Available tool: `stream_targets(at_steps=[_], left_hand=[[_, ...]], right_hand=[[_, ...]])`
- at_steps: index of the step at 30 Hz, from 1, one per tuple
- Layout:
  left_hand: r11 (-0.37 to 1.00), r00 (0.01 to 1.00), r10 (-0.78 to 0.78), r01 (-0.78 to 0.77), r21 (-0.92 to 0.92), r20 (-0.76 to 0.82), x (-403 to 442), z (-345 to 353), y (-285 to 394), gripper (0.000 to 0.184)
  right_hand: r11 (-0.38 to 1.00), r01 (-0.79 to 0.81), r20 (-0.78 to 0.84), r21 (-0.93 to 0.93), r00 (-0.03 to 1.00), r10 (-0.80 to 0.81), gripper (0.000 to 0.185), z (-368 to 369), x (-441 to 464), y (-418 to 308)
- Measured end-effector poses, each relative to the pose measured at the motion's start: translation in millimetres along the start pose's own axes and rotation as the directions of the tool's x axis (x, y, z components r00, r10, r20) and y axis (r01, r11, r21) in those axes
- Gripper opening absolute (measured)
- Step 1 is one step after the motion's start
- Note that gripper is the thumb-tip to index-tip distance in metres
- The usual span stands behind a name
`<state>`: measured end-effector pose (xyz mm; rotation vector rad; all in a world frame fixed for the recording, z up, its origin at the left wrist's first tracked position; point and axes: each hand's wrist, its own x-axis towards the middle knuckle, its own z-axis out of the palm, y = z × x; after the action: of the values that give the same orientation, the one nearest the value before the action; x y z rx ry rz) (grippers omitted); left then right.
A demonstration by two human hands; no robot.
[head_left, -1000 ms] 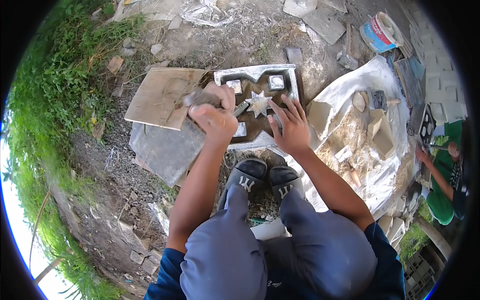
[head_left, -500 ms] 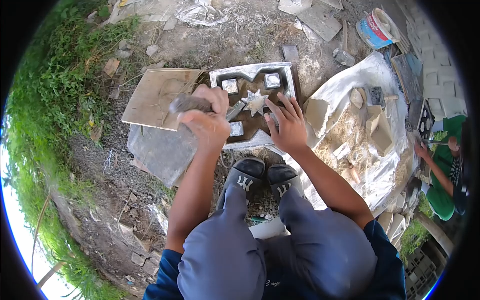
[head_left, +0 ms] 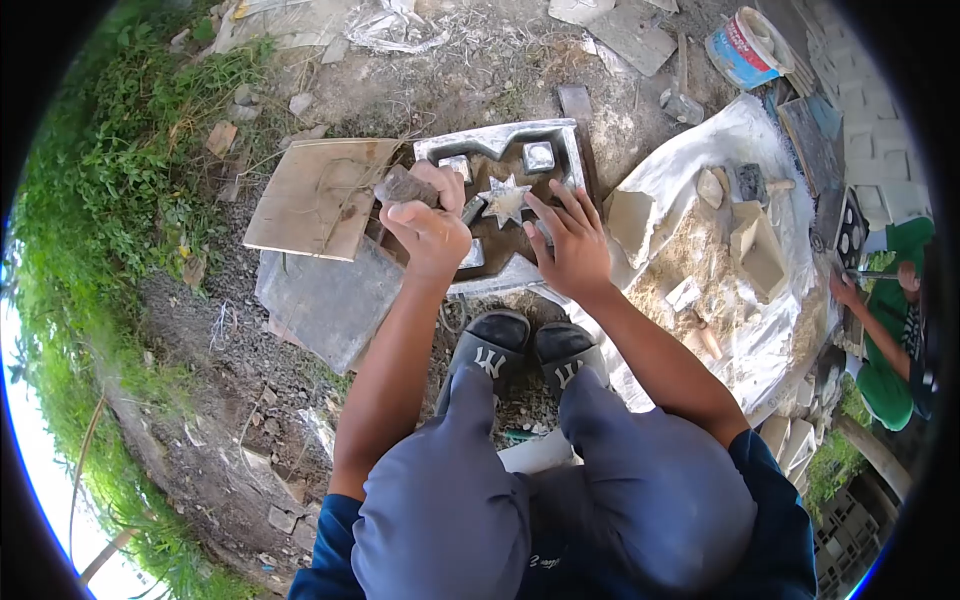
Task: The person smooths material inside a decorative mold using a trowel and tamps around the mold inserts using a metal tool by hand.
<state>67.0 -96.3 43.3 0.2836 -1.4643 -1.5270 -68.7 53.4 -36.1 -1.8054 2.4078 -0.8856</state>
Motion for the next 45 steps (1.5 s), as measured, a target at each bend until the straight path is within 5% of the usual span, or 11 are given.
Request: stream_targets(at_steps=[2, 7, 9, 12, 19, 24, 34, 36, 42, 44, 45], left_hand=[[0.983, 0.929, -0.147, 0.175, 0.053, -0.338, 17, 16, -8, 0.083], [0.999, 0.94, 0.015, -0.031, -0.04, -0.34, 11, -2, 28, 0.085], [0.974, 0.978, 0.141, -0.165, -0.153, -0.156, 13, -9, 34, 0.084], [0.965, 0.975, 0.198, -0.212, -0.157, -0.103, 13, -4, 44, 0.086], [0.99, 0.974, 0.105, -0.121, -0.071, -0.199, 0, 10, 26, 0.084], [0.993, 0.992, 0.083, -0.074, 0.097, -0.09, -10, 13, -4, 0.082], [0.993, 0.986, 0.087, -0.098, -0.071, -0.143, -8, 4, -2, 0.083], [0.952, 0.967, 0.244, -0.254, -0.173, -0.076, -7, 1, 16, 0.083], [0.994, 0.981, 0.025, -0.044, -0.096, -0.194, -6, 4, 11, 0.085], [0.944, 0.966, 0.25, -0.257, -0.206, -0.06, -4, 2, 22, 0.085], [0.942, 0.971, 0.228, -0.238, -0.235, -0.07, -7, 7, 19, 0.086]], right_hand=[[1.0, -0.01, -0.049, -0.026, 0.999, 0.009, 0.038, -4, 7, -2], [1.0, 0.016, -0.023, 0.022, 1.0, -0.015, 0.038, 2, -2, 2], [1.0, 0.025, -0.04, 0.016, 0.999, -0.025, 0.038, 3, -1, 2], [1.0, -0.004, 0.02, 0.012, 1.0, 0.003, 0.038, 2, -1, 2], [1.0, 0.011, -0.003, 0.022, 1.0, -0.011, 0.038, 1, -1, 3], [1.0, 0.008, -0.014, 0.025, 1.0, -0.007, 0.039, 1, -2, 1], [0.999, 0.003, -0.002, 0.041, 1.0, -0.003, 0.038, 0, 0, 3], [0.999, 0.003, 0.001, 0.043, 1.0, -0.003, 0.038, 1, 2, 7], [0.999, -0.021, 0.038, 0.033, 0.999, 0.02, 0.039, 1, -2, 4], [0.999, -0.013, 0.029, 0.03, 0.999, 0.012, 0.039, 1, -2, 4], [1.0, -0.006, 0.006, 0.027, 1.0, 0.006, 0.039, 0, -2, 3]])
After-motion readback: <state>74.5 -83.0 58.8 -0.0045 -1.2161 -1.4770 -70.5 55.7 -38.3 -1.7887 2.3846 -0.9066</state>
